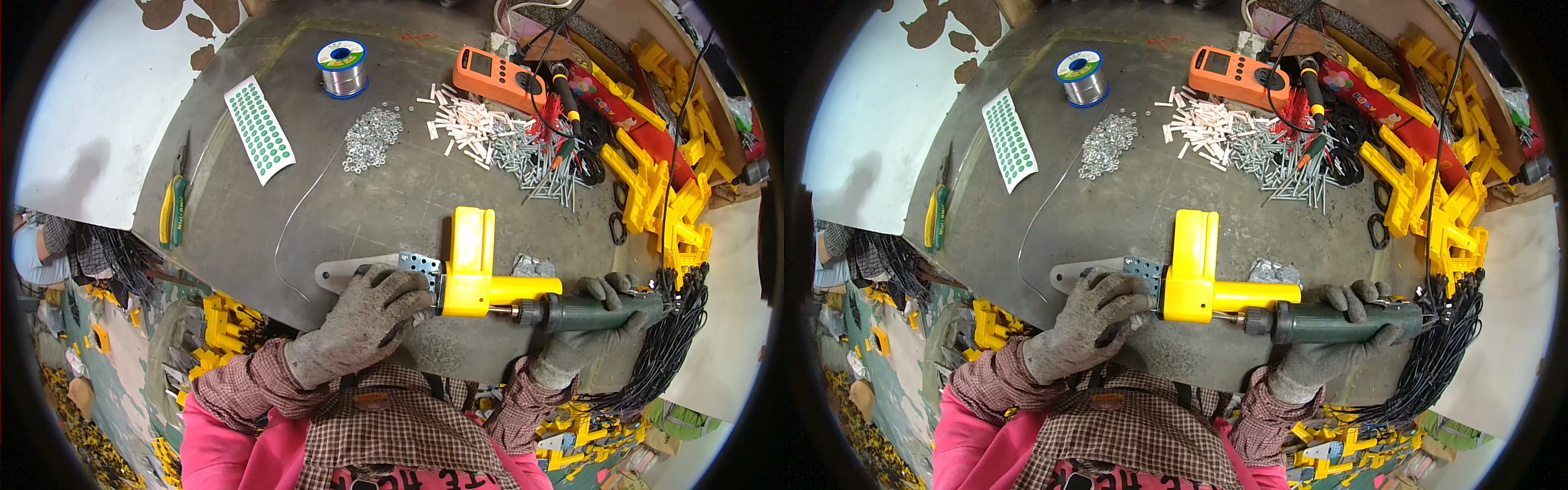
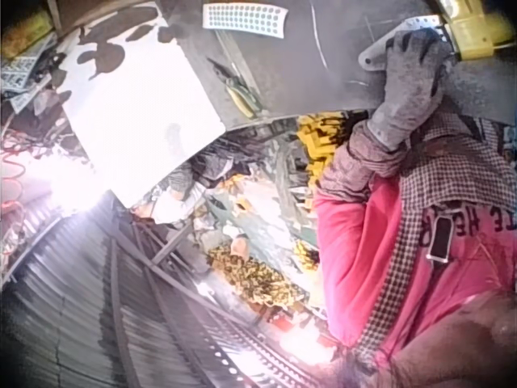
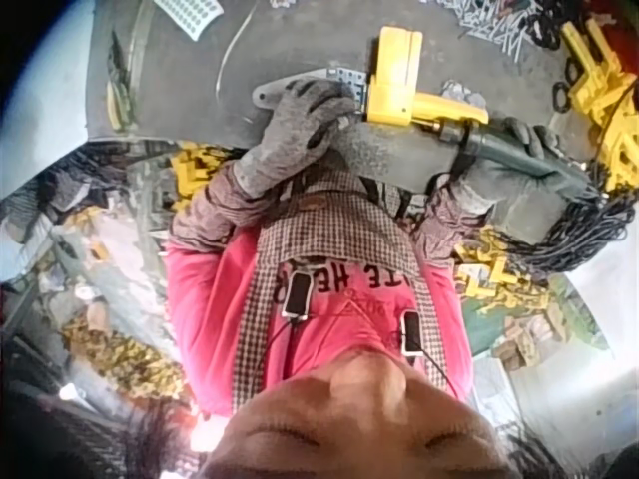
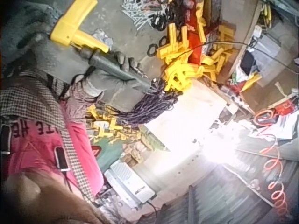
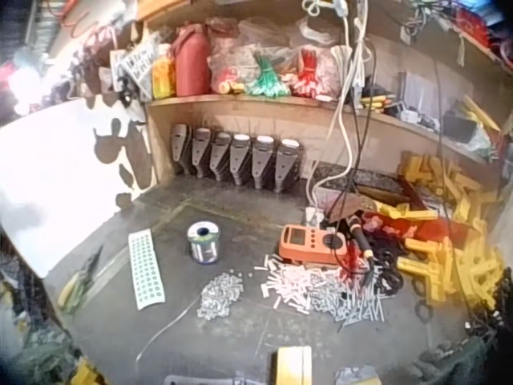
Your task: The person assembles and solders electrical wires and solder wire within a yellow plastic housing, using a soldering iron, multimeter, electric screwdriver, and pliers to connect the components. Screws and plastic parts are also used in the assembly process.
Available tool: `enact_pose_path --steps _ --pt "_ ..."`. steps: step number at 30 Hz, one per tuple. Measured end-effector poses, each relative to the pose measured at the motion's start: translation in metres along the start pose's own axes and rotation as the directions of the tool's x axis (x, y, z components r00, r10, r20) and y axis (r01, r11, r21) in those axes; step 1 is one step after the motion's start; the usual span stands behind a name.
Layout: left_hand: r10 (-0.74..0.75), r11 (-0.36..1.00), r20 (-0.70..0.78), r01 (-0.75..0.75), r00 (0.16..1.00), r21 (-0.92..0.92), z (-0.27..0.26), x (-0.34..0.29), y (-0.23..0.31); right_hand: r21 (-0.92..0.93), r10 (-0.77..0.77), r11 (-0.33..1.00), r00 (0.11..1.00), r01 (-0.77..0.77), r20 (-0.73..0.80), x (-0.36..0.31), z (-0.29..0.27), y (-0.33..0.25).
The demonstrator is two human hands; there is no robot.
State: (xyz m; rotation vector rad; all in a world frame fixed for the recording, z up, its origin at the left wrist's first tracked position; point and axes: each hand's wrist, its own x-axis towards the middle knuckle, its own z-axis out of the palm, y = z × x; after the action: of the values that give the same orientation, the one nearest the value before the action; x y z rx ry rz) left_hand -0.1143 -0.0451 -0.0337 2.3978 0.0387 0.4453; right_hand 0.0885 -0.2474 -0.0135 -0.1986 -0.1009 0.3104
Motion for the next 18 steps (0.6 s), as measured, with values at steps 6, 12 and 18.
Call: enact_pose_path --steps 6,12,18 --pt "-0.013 0.999 -0.038 0.012 0.999 -0.045 -0.0001 0.0002 0.0 -0.034 -0.01 0.999 1.0 0.01 -0.001 -0.0002 -0.0009 -0.0017" --pt "-0.007 0.999 -0.046 0.006 0.999 -0.034 0.0018 0.0002 -0.0014 0.055 0.028 0.998 0.999 -0.03 0.031 0.0018 -0.0029 -0.0034" --pt "0.004 0.999 -0.068 -0.007 0.998 -0.044 -0.0019 0.002 0.0019 0.04 0.008 0.999 1.0 -0.008 0.015 0.0008 -0.003 -0.0012"
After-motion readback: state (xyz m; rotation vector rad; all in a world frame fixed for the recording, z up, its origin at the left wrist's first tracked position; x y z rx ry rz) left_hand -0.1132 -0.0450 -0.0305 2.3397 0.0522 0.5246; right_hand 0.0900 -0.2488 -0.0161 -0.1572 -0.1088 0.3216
